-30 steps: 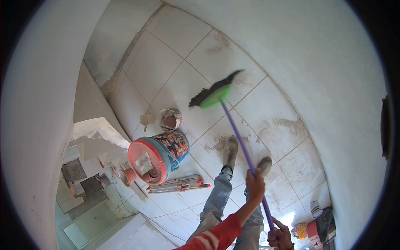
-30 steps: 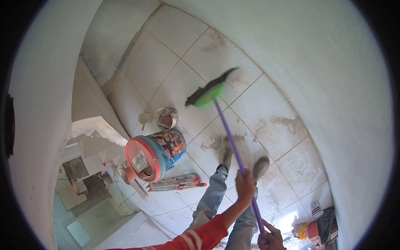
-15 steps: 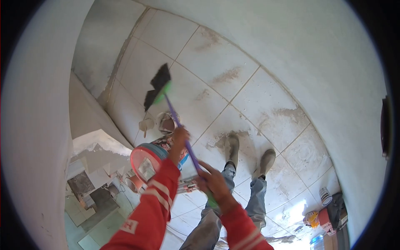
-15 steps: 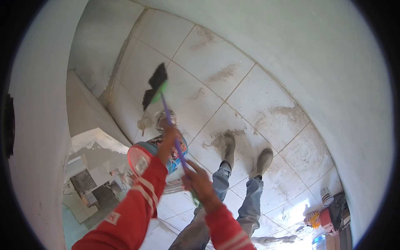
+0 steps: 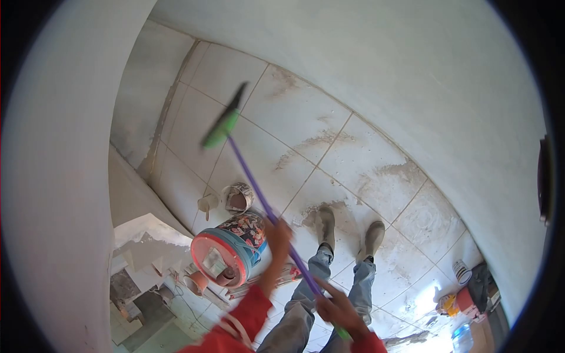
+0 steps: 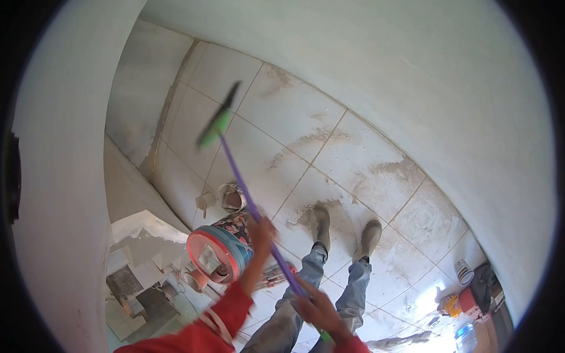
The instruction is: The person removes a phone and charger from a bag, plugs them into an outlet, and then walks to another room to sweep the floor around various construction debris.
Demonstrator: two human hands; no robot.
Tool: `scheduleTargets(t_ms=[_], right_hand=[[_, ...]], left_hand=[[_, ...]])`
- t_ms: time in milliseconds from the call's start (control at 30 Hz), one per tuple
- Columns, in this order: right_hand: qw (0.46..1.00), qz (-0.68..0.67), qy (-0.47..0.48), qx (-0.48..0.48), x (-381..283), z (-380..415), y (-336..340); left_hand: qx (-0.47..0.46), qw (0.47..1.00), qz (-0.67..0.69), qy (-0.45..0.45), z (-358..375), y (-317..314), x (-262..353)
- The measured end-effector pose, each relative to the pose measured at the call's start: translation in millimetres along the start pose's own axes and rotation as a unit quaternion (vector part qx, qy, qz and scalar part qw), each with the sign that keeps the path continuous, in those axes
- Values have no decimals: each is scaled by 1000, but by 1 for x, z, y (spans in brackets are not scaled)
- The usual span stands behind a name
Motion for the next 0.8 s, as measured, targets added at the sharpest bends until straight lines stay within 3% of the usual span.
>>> scheduleTargets(t_ms=[33, 67, 100, 133, 167, 233, 267, 333, 367, 400, 467, 500, 567, 633, 667, 700, 733, 800], right_hand=[[998, -11, 59, -32, -23, -51, -8], [995, -44, 79, -29, -40, -102, -21], [990, -85, 106, -36, -69, -147, -27], [979, -114, 162, -50, -95, -187, -31], [970, -153, 181, -60, -112, -222, -31], [933, -342, 101, -46, -139, -241, -39], [930, -348, 105, -47, -134, -236, -41], [914, -356, 186, 61, -105, -202, -34], [931, -309, 172, 91, -91, -163, -30], [932, -308, 144, 127, -76, -125, -35], [922, -349, 91, 141, -19, -60, -55], [940, -276, 61, 190, 13, -31, -67], [925, -319, 26, 206, 67, 28, -93], [836, -435, -176, 285, 109, 70, -119], [834, -437, -177, 288, 97, 78, -118], [896, -360, -129, 224, 82, 83, -116], [945, -276, -75, 158, 65, 83, -111], [973, -224, 45, 37, 48, 49, -99]], left_hand=[[6, 999, -23, -33, -62, 8, 18], [19, 985, -155, -70, -105, -2, 61], [-9, 986, -135, -102, -152, -7, 82], [-33, 995, -63, -64, -186, -21, 99], [-58, 990, -100, -83, -205, -41, 116], [-102, 983, -149, -29, -240, -79, 128], [-136, 973, -183, -25, -243, -96, 120], [-169, 952, -254, -30, -244, -115, 69], [-171, 940, -292, -43, -239, -111, 34], [-165, 888, -424, -65, -176, -107, 25], [-195, 918, -343, 26, -70, -77, -11], [-204, 928, -304, 73, -15, -63, -29], [-215, 951, -133, 180, 72, -26, -50], [-210, 944, 20, 253, 128, -9, -30], [-183, 951, 16, 248, 135, -4, -19], [-154, 957, 11, 245, 138, 9, -8], [-152, 969, 30, 194, 126, 20, -1], [-82, 992, -27, 91, 87, 20, 37]])
Point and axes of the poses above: each hand's wrist, its own z-axis away from the middle knuckle, its own y-axis out of the back of the hand, x = y × z, the point moved 2 cm from there along -z, towards the middle knuckle, and after that the axes turned 9 degrees about z, right-handed, at the moved point
